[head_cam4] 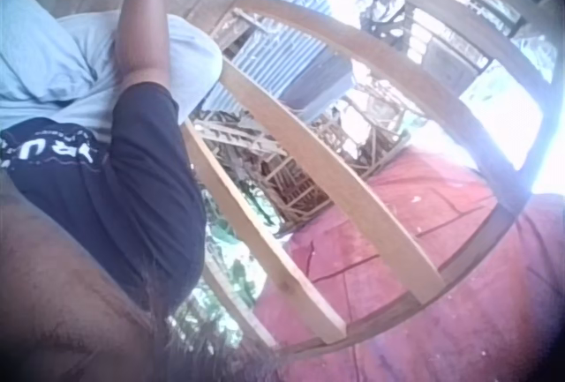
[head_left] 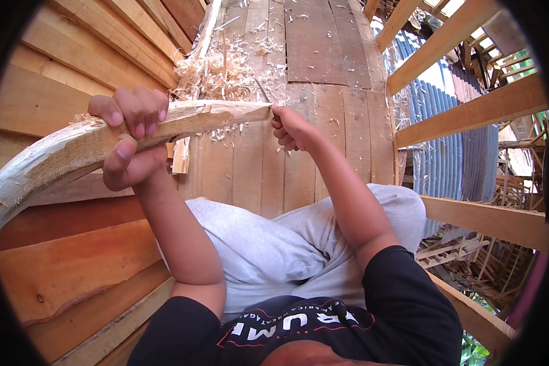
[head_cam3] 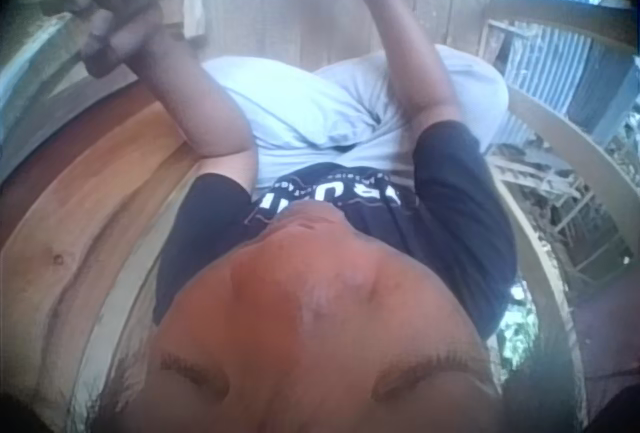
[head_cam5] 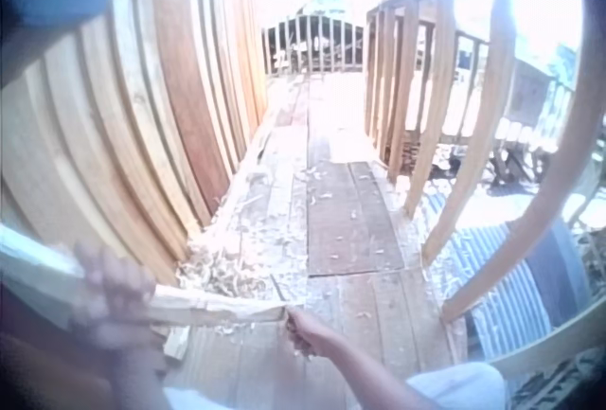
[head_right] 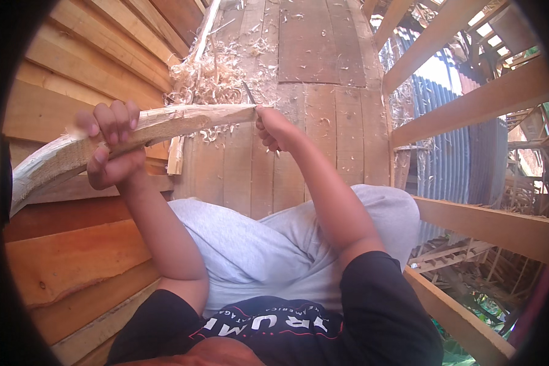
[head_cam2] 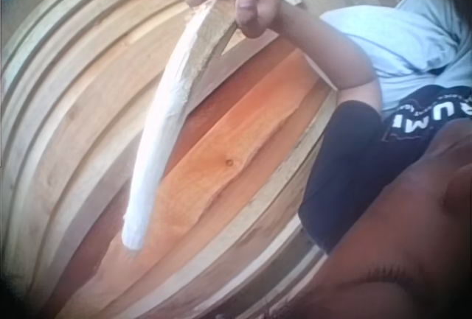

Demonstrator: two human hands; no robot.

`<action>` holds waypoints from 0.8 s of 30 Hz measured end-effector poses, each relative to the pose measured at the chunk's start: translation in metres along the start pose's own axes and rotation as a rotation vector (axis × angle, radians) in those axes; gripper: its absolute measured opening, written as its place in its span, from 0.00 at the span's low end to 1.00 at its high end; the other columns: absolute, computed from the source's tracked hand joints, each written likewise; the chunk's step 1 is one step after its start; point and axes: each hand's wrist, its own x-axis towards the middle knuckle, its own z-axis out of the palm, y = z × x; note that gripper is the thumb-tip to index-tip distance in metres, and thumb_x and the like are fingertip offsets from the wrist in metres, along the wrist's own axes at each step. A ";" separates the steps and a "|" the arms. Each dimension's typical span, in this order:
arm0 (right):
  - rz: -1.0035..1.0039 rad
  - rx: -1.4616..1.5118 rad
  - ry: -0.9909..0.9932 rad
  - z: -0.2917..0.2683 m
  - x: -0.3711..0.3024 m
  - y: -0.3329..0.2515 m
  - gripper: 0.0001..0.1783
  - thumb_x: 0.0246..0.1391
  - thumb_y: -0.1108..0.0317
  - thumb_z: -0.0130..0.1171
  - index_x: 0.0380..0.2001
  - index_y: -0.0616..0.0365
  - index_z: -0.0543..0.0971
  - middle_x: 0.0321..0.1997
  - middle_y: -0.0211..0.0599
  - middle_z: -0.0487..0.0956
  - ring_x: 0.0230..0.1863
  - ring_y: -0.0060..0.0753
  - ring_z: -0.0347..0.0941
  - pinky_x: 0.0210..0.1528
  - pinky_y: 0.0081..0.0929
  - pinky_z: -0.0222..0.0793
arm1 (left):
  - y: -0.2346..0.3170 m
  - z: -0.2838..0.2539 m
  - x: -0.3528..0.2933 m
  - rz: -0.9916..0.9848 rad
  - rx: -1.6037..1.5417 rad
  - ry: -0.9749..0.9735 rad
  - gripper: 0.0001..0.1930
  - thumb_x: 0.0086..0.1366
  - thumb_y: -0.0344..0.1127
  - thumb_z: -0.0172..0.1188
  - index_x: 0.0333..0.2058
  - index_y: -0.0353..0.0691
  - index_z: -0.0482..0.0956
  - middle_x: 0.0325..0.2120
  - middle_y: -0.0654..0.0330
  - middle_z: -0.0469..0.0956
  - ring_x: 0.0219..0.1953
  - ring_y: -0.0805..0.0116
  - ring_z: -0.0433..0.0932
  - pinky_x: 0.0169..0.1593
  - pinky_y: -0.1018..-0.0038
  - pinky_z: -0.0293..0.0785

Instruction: The person sits cross-legged on a wooden floor and uses a knife to carve a long piece of wood, peeling off thin shavings. The person occasionally pauses to clear wood shavings from the floor before resuming carving.

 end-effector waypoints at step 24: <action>-0.277 -0.496 0.279 0.002 -0.006 -0.001 0.29 0.68 0.47 0.32 0.22 0.58 0.67 0.14 0.30 0.62 0.14 0.28 0.59 0.15 0.36 0.58 | 0.001 -0.005 -0.002 0.022 0.010 0.023 0.17 0.45 0.37 0.57 0.36 0.46 0.65 0.20 0.66 0.60 0.24 0.73 0.59 0.35 0.70 0.59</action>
